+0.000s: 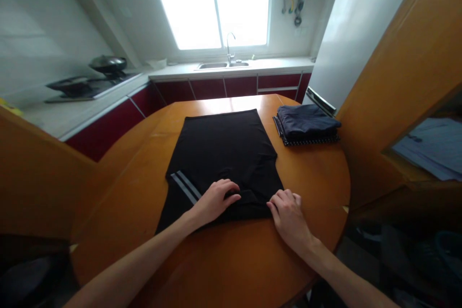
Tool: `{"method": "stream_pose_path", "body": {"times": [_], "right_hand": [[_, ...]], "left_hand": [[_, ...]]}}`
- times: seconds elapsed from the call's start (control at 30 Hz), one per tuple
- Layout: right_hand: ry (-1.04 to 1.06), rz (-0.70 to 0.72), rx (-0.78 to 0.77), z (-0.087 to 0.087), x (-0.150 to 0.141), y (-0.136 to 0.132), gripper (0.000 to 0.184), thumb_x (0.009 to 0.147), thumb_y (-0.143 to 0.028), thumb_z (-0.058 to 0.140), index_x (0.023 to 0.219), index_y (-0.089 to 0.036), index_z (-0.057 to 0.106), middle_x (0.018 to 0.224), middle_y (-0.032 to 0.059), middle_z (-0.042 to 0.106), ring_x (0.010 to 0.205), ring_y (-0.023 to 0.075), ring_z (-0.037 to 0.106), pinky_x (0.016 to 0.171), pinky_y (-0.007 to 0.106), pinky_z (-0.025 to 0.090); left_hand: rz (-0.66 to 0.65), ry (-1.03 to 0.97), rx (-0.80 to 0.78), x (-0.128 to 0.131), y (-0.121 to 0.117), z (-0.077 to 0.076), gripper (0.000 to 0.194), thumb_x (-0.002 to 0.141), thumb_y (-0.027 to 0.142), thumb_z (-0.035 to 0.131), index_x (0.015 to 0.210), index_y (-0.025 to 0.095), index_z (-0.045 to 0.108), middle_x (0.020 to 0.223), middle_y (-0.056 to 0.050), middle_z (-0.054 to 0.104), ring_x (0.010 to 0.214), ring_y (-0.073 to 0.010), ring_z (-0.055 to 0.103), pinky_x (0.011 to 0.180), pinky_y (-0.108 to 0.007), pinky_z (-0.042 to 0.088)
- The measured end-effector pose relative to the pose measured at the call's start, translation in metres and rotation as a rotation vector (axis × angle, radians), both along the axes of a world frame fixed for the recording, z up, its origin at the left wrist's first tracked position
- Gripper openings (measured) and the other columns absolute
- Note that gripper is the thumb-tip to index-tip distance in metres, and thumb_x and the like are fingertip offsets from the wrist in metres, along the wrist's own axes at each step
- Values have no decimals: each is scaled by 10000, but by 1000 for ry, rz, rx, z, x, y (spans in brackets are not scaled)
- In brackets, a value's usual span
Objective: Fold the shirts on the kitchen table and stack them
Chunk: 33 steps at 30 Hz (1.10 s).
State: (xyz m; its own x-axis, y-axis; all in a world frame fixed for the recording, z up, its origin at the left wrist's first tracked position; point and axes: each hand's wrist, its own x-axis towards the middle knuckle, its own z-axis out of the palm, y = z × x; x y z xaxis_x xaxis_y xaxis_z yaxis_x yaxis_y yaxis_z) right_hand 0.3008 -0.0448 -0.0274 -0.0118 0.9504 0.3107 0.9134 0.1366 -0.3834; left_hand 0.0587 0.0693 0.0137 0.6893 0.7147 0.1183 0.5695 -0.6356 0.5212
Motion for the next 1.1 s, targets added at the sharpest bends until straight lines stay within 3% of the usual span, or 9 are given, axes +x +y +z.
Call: {"method": "stream_pose_path", "body": {"times": [0.17, 0.3, 0.43, 0.63, 0.77, 0.87, 1.1], "right_hand": [[-55, -76, 53, -3, -3, 0, 307, 1052, -276, 425, 809, -213, 602, 878, 50, 633, 878, 226, 539, 866, 408, 355], [-124, -136, 93, -5, -6, -1, 316, 1044, -355, 459, 794, -217, 596, 872, 64, 631, 874, 246, 544, 852, 426, 359], [-112, -179, 115, -5, -1, -1, 225, 1031, -316, 472, 904, -218, 629, 926, 77, 650, 894, 258, 567, 845, 435, 378], [-22, -139, 226, 3, -10, -8, 299, 1015, -176, 395, 1173, -204, 648, 1223, 124, 657, 1192, 277, 579, 998, 452, 436], [-119, 140, 136, 10, -46, -18, 547, 990, -155, 416, 1537, -170, 417, 1587, 109, 447, 1496, 261, 345, 1208, 479, 310], [-177, 278, 12, 10, -62, -20, 747, 980, -281, 510, 1638, -129, 190, 1678, 122, 268, 1556, 276, 223, 1251, 522, 251], [-231, 191, -66, -5, -29, -31, 888, 988, -449, 537, 1656, -164, 27, 1693, 113, 165, 1559, 285, 210, 1254, 539, 245]], "left_hand": [[27, -148, -6, 4, 3, -14, 97, 1002, 254, 603, 927, 209, 645, 962, -8, 691, 899, -176, 648, 837, -324, 483], [34, -105, 60, 2, -2, -19, 105, 1023, 268, 563, 959, 213, 625, 984, -15, 674, 920, -189, 631, 847, -351, 469], [39, -17, 121, 5, -3, -20, 57, 1001, 246, 601, 961, 214, 627, 983, -14, 669, 945, -206, 612, 853, -364, 453], [40, 31, 141, 7, -3, -19, 34, 989, 225, 613, 959, 216, 627, 978, -16, 666, 955, -213, 604, 851, -356, 446], [36, 34, 155, 7, -2, -19, 37, 991, 209, 598, 959, 214, 616, 975, -14, 667, 949, -211, 598, 854, -358, 443], [32, 36, 164, 7, -2, -20, 64, 1004, 200, 563, 957, 211, 605, 966, -17, 662, 937, -210, 590, 852, -356, 443], [21, 29, 157, 6, -1, -19, 84, 1016, 231, 547, 951, 219, 599, 962, -14, 663, 916, -206, 590, 841, -356, 440]]}}
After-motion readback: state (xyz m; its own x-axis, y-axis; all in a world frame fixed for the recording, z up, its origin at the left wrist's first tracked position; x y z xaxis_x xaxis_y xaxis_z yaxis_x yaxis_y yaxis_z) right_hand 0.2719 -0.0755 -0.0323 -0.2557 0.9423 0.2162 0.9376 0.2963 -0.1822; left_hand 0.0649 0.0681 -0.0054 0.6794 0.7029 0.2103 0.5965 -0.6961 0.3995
